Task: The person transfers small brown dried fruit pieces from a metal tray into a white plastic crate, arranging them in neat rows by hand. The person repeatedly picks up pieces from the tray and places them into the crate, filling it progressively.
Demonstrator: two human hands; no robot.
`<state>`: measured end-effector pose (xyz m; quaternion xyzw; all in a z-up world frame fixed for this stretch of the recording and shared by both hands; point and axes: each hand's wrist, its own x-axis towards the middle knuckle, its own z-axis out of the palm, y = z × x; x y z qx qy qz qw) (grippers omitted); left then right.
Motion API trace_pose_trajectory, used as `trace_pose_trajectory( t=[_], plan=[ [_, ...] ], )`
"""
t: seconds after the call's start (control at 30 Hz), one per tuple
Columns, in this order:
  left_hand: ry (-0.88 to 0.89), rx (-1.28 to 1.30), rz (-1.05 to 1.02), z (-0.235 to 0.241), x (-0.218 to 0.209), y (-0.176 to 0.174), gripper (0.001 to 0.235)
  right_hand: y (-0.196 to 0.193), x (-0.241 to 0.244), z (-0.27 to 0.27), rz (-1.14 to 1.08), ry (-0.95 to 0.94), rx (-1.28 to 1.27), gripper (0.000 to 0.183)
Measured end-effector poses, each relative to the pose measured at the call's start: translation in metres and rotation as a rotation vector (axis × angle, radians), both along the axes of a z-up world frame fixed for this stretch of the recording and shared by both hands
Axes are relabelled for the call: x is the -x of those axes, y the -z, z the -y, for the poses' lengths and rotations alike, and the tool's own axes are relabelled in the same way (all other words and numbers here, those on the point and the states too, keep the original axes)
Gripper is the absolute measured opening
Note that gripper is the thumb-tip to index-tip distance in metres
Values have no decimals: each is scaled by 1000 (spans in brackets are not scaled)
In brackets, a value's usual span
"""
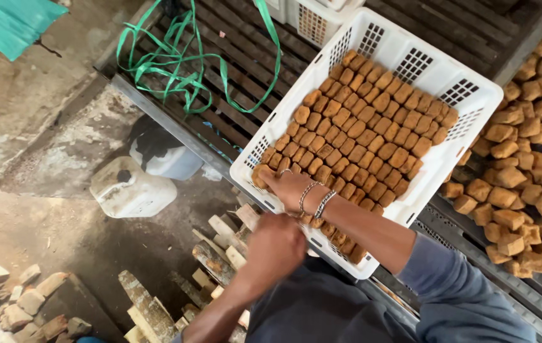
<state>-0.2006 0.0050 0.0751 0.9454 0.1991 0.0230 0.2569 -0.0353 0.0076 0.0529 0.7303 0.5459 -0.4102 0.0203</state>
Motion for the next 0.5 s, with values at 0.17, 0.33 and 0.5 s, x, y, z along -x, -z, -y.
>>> trace_pose_trajectory(
  t=[0.17,0.33,0.5],
  plan=[
    [-102,148,80,-99,-50,1,43,56,-1,-7,66,25,52,60],
    [13,228,-354,-132,-92,36,65,44,-31,11,-44,-72,-111,39],
    [18,145,-305,-133,-89,58,73,26,-20,34,-179,216,-125,51]
  ],
)
